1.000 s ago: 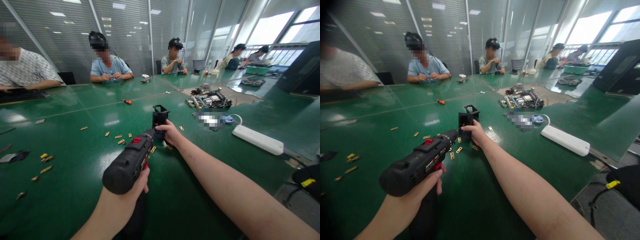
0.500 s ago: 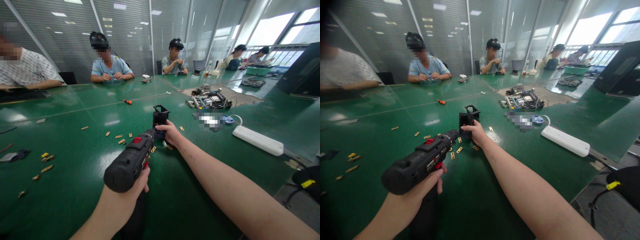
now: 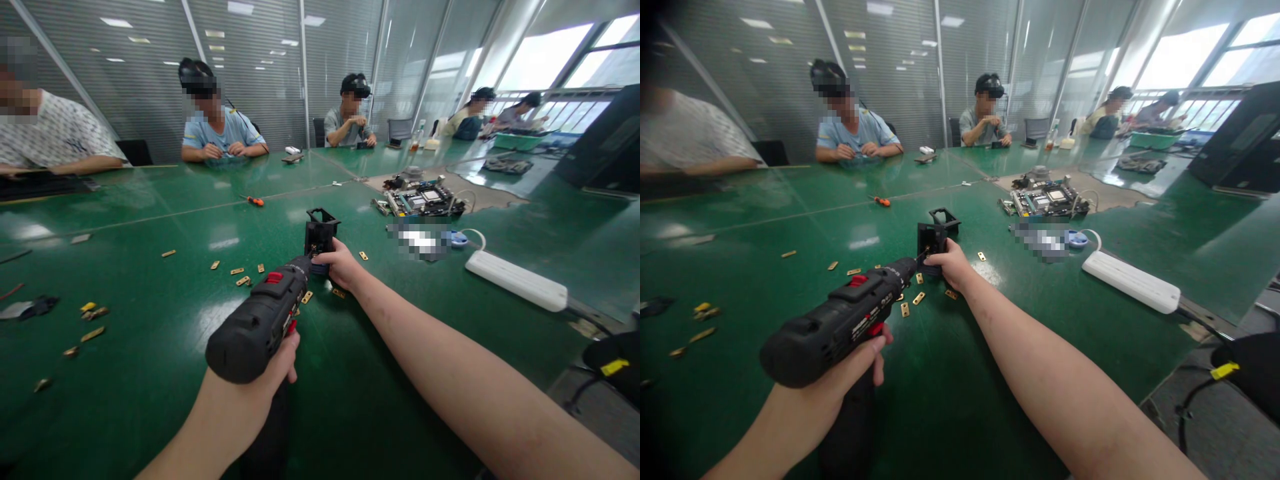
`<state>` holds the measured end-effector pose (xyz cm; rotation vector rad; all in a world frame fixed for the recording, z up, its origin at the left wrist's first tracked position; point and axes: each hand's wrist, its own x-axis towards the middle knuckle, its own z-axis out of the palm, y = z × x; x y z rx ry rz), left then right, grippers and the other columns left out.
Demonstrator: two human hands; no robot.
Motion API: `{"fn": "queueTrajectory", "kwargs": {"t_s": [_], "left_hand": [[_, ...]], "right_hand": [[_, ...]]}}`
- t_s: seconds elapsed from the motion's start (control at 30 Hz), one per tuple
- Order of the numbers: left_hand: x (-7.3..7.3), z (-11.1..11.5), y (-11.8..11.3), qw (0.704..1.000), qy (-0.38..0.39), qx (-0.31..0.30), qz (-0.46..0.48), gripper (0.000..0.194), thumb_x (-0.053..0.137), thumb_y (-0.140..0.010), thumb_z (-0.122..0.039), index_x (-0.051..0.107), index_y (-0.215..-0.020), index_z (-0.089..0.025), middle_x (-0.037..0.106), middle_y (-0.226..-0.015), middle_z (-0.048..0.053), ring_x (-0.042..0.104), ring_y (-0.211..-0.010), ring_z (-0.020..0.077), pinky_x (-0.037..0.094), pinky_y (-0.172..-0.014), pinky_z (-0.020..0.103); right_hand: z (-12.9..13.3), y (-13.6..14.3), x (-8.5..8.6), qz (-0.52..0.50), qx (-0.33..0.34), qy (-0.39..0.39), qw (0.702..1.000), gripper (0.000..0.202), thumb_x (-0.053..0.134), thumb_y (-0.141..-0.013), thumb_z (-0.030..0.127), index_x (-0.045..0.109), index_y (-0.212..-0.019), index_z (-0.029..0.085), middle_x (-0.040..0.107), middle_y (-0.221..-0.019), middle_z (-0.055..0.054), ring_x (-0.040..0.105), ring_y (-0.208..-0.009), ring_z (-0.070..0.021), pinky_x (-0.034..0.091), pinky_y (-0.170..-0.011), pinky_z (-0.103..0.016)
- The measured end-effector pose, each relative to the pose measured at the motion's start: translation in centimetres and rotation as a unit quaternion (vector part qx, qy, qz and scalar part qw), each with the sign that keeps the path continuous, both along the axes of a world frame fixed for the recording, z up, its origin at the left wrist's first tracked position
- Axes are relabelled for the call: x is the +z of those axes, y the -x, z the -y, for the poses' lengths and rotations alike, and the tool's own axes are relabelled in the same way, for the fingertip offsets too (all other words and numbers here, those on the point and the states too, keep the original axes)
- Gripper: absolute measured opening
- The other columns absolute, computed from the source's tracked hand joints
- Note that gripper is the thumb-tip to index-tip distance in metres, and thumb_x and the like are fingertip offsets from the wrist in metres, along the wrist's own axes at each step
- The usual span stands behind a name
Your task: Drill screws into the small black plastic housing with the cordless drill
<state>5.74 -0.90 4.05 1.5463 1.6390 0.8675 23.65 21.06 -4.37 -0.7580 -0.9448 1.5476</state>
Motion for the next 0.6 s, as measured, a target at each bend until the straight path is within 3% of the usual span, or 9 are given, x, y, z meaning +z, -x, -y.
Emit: {"fn": "queueTrajectory", "kwargs": {"t_s": [0.23,0.6], "left_hand": [[1.2,0.7,-0.6,1.000,0.012,0.011,-0.001,0.046,0.061,-0.095,-0.056,0.064,-0.057,-0.030,0.071,-0.063,-0.003,0.072,-0.073,0.0272,0.050,-0.088,0.044],[1.4,0.6,-0.6,1.000,0.011,0.013,-0.007,0.046,0.060,-0.096,-0.056,0.065,-0.058,-0.030,0.072,-0.064,-0.004,0.072,-0.074,0.0271,0.048,-0.093,0.044]], "right_hand": [[-0.1,0.1,-0.3,0.037,-0.011,-0.009,0.999,0.061,0.092,-0.040,0.013,0.069,-0.096,0.022,0.078,-0.086,0.004,0.070,-0.085,-0.0210,0.058,-0.087,-0.039],[-0.2,0.2,-0.5,0.077,-0.025,-0.025,0.996,0.059,0.091,-0.044,0.014,0.070,-0.099,0.023,0.077,-0.091,0.002,0.070,-0.091,-0.0227,0.058,-0.093,-0.042]]}}
